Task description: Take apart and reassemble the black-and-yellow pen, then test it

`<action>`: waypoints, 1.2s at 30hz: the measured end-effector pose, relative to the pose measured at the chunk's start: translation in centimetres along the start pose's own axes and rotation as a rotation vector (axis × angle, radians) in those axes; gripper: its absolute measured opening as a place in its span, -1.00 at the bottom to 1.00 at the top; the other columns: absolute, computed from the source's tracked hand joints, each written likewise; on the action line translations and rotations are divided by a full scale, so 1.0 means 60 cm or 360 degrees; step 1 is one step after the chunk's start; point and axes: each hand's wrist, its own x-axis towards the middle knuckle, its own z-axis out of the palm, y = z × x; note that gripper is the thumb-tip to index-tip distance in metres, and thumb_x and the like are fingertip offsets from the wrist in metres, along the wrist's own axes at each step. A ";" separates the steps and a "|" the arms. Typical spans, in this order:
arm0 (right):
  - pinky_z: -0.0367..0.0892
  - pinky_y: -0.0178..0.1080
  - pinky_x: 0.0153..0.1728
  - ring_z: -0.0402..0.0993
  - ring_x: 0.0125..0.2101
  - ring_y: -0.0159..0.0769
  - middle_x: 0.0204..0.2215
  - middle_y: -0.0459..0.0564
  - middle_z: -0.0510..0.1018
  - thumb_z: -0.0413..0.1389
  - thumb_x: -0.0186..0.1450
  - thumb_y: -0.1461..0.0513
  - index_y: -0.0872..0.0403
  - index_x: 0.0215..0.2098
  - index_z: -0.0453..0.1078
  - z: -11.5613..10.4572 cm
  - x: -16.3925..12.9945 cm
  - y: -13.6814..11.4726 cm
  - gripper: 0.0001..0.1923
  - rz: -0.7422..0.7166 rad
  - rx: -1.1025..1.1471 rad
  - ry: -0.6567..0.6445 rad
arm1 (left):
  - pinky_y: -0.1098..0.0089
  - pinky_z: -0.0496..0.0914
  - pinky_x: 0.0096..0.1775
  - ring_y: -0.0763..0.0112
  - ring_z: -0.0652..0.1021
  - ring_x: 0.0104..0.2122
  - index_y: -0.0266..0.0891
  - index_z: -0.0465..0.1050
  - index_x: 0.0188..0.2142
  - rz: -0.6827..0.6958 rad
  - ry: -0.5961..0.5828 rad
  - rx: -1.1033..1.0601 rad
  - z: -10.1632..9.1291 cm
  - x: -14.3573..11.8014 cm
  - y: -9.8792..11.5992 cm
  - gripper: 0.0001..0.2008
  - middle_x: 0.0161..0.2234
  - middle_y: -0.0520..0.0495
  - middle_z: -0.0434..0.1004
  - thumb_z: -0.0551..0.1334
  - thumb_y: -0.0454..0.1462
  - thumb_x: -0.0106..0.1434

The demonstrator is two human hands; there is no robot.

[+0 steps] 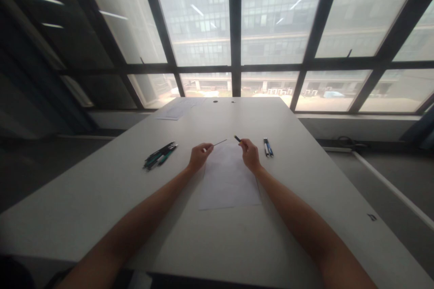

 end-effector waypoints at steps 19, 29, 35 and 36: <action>0.23 -0.19 -0.12 0.46 -0.22 -0.17 -0.27 0.04 0.58 -0.03 0.36 0.28 0.05 -0.23 0.43 -0.008 -0.001 -0.006 -0.81 -0.0102 -0.0558 -0.0061 | 0.39 0.39 -0.29 0.39 0.51 -0.41 -0.18 0.61 -0.34 0.0128 -0.0066 0.0121 -0.002 -0.001 0.002 -0.86 -0.40 -0.02 0.60 0.25 -0.22 0.22; 0.02 -0.13 -0.03 0.40 -0.17 -0.18 -0.25 0.02 0.57 0.02 0.32 0.35 0.02 -0.23 0.46 -0.012 -0.006 -0.028 -0.80 -0.0177 -0.0832 -0.0184 | 0.39 0.40 -0.28 0.38 0.51 -0.39 -0.17 0.61 -0.33 0.0199 -0.0125 0.0181 0.001 -0.001 -0.003 -0.90 -0.40 -0.03 0.57 0.29 -0.25 0.20; -0.01 -0.11 0.03 0.41 -0.19 -0.20 -0.28 -0.02 0.59 0.04 0.32 0.35 -0.01 -0.26 0.47 -0.008 -0.010 -0.040 -0.81 -0.0303 -0.0813 -0.0320 | 0.43 0.35 -0.35 0.40 0.49 -0.38 -0.17 0.59 -0.35 0.0293 -0.0172 0.0178 0.003 -0.004 0.003 -0.92 -0.41 -0.03 0.56 0.29 -0.31 0.19; -0.01 -0.11 0.04 0.41 -0.20 -0.21 -0.29 -0.02 0.59 0.05 0.33 0.34 -0.01 -0.26 0.47 -0.007 -0.010 -0.042 -0.82 -0.0317 -0.0808 -0.0342 | 0.43 0.34 -0.37 0.40 0.48 -0.38 -0.17 0.59 -0.35 0.0304 -0.0183 0.0175 0.003 -0.004 0.005 -0.92 -0.41 -0.02 0.55 0.29 -0.32 0.19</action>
